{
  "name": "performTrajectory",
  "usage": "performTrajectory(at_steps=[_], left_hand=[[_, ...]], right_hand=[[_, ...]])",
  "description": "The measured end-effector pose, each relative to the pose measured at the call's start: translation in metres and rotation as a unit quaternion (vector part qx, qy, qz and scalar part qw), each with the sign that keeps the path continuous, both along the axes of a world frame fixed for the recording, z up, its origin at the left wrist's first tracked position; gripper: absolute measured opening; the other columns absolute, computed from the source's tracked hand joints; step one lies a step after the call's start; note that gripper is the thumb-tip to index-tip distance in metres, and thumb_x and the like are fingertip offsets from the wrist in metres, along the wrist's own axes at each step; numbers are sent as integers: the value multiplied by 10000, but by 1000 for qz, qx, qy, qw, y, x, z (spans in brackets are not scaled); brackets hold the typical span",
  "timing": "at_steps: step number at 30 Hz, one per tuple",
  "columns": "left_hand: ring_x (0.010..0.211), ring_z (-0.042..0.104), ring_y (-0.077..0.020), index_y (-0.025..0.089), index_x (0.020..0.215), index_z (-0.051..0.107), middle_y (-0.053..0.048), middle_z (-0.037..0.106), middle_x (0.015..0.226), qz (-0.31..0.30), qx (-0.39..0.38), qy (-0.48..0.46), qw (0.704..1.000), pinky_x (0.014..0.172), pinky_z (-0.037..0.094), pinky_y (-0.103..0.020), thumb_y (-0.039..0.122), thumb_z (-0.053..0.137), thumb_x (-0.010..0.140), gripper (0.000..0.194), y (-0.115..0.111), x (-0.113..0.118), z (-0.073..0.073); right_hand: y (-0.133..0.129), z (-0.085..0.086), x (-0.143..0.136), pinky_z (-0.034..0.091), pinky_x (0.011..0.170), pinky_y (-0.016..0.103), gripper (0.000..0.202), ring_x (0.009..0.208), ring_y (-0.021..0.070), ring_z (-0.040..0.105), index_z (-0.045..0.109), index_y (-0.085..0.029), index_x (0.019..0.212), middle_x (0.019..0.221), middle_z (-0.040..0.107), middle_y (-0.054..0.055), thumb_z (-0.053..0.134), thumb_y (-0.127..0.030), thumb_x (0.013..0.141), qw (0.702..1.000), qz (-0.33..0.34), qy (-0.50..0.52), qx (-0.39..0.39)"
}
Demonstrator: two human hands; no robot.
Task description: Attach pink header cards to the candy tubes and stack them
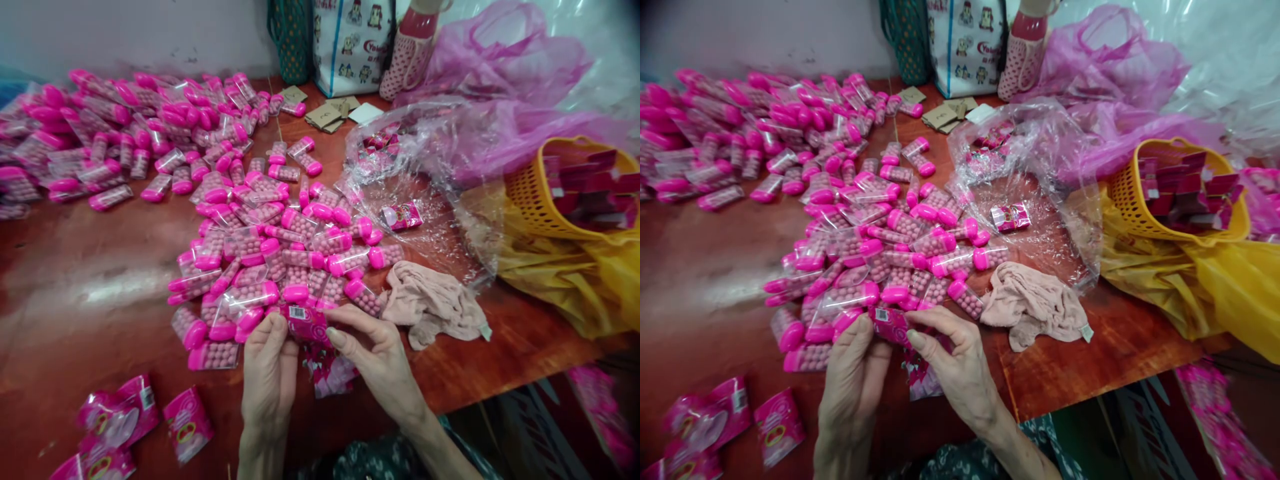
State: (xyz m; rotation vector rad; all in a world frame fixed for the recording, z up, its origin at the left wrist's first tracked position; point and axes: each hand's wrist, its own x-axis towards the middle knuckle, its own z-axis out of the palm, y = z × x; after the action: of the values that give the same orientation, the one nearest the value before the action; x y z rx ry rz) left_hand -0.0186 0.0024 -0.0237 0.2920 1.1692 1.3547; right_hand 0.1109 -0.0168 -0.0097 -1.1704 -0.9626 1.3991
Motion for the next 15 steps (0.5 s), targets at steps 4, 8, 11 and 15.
performTrajectory(at_steps=[4, 8, 11, 15], left_hand=[[618, 629, -110, 140, 673, 692, -16, 712, 684, -9, -10, -31, 999, 616, 531, -208, 238, 778, 606, 147, 2, 0, -1], [611, 626, -99, 147, 703, 700, -11, 711, 687, -13, -18, -44, 999, 623, 525, -194, 232, 777, 611, 147, 3, 0, -2], [561, 604, -104, 152, 698, 700, -8, 691, 650, -22, -14, -21, 999, 576, 521, -216, 260, 766, 624, 147, 3, -2, -3], [518, 559, -100, 151, 656, 696, 1, 642, 589, -29, 4, 38, 999, 535, 491, -218, 289, 771, 613, 163, 0, -3, -5]], right_hand=[[0, -3, 1, 490, 776, 208, 204, 863, 121, 619, 704, -260, 963, 926, 681, -17, 612, -147, 821, 1000, -3, 4, 0], [-1, -6, 2, 497, 751, 213, 189, 837, 127, 622, 711, -225, 942, 895, 683, 0, 596, -133, 823, 1000, 10, -2, -1], [0, -7, 0, 505, 724, 220, 212, 814, 135, 622, 702, -220, 959, 887, 681, 4, 623, -118, 790, 999, -3, -46, 20], [1, -2, -1, 501, 754, 228, 369, 861, 151, 618, 662, -202, 1054, 927, 680, 17, 637, -41, 723, 987, -26, -143, 71]])
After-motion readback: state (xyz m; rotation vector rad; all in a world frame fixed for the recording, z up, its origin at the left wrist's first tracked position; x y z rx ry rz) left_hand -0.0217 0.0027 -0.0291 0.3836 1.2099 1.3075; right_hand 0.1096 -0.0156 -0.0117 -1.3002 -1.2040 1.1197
